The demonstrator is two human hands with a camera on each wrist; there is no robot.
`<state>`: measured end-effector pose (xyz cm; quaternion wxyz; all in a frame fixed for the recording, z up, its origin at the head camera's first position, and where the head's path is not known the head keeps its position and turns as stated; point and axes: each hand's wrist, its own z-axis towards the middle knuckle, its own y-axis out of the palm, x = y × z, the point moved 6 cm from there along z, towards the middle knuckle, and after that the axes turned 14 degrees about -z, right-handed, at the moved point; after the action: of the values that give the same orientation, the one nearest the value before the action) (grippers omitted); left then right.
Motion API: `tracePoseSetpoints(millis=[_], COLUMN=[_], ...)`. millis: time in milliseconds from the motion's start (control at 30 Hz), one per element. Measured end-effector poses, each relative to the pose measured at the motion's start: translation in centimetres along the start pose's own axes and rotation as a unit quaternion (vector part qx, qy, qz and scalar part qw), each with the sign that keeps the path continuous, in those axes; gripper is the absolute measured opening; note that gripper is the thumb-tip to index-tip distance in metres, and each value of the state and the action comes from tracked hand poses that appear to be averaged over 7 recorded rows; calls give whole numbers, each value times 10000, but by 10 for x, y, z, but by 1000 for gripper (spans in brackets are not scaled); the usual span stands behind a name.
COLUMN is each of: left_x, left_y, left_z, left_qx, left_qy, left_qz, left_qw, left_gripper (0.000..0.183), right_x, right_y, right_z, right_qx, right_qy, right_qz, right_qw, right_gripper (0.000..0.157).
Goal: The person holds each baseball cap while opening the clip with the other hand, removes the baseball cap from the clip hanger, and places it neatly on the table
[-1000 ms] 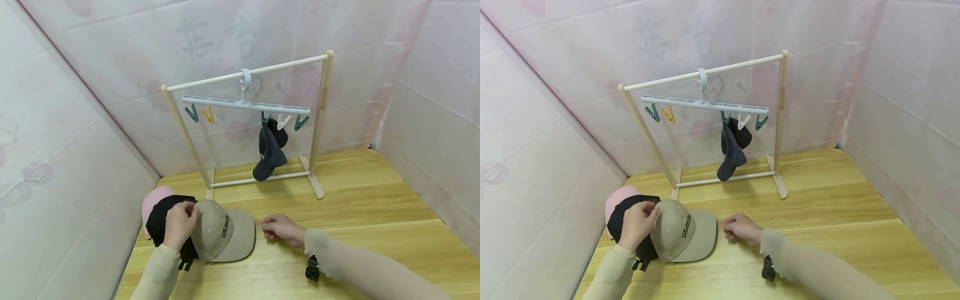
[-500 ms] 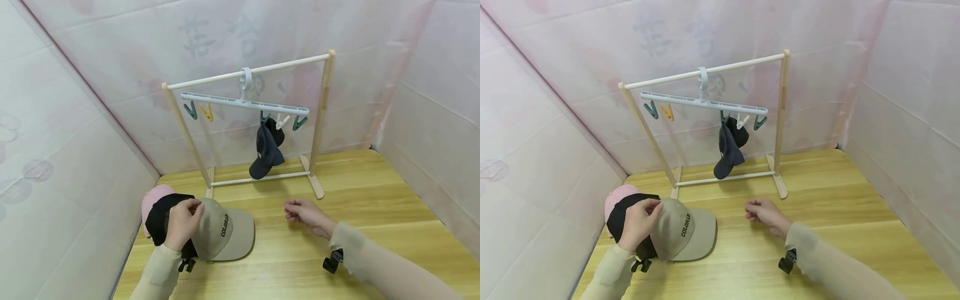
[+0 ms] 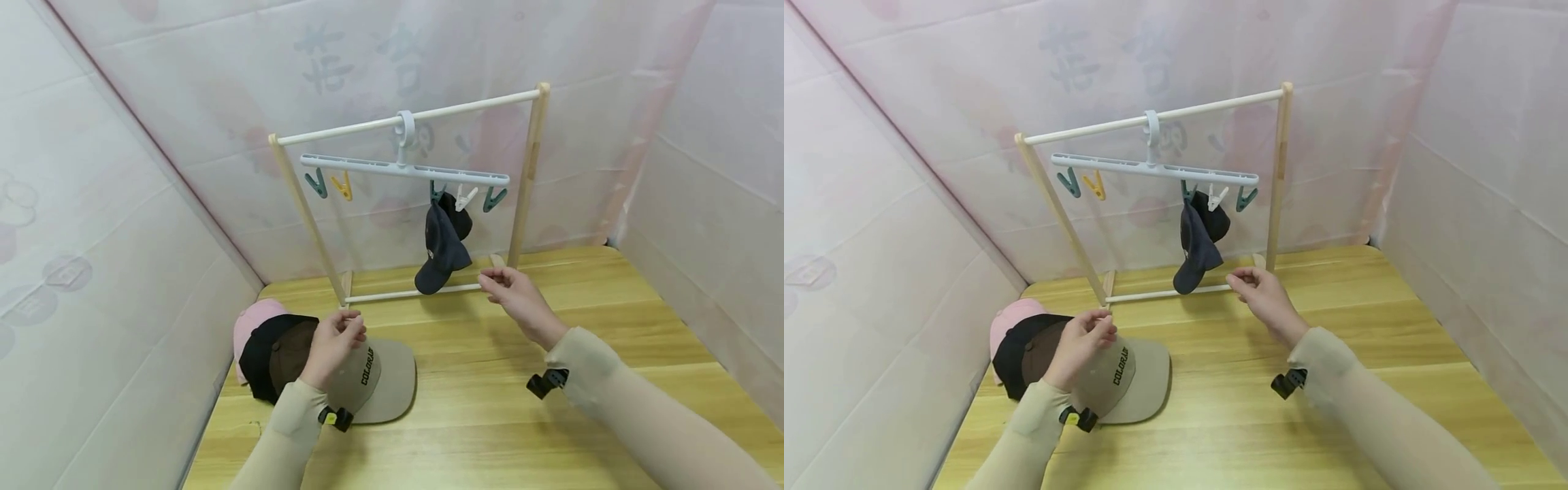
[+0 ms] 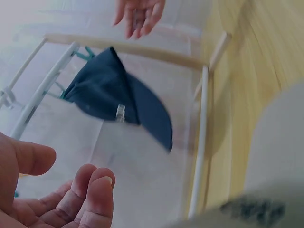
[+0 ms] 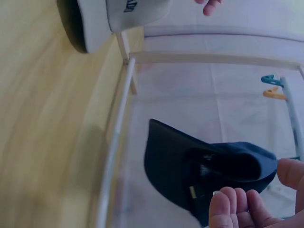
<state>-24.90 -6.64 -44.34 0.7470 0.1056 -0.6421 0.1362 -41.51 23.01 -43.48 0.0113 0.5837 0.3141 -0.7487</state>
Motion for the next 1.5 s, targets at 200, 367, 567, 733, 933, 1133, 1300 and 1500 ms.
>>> tracePoseSetpoints(millis=[200,367,567,733,933,1133,1300,1500], left_x=[-12,-18,-30,-47,-63,-68,-73,-81], left_y=[29,46,64,76,89,98,108,107], left_z=[15,27,42,62,81,95,99,109], left_qx=[-268,-193,-72,101,258,424,435,452], left_qy=[-255,-309,-817,-1254,-1880,-1922,-2026,-1977], left_qz=[-536,-752,-1364,-1750,-2479,-2742,-2931,-3209], left_qw=[9979,9965,9873,9765,9500,9413,9333,9251], left_gripper=[35,34,36,44,48,49,45,35], right_x=[-21,-30,-31,-30,-35,-46,-45,-40], right_y=[2,1,1,1,5,19,25,25], right_z=[15,30,45,50,53,58,57,56], right_qx=[152,263,155,162,249,222,267,274], right_qy=[-192,-235,-173,-171,-296,-517,-535,-886], right_qz=[-480,-806,-1205,-1497,-1636,-1961,-2205,-1690], right_qw=[9985,9961,9924,9884,9858,9790,9736,9812], right_gripper=[62,65,56,45,38,72,61,26])
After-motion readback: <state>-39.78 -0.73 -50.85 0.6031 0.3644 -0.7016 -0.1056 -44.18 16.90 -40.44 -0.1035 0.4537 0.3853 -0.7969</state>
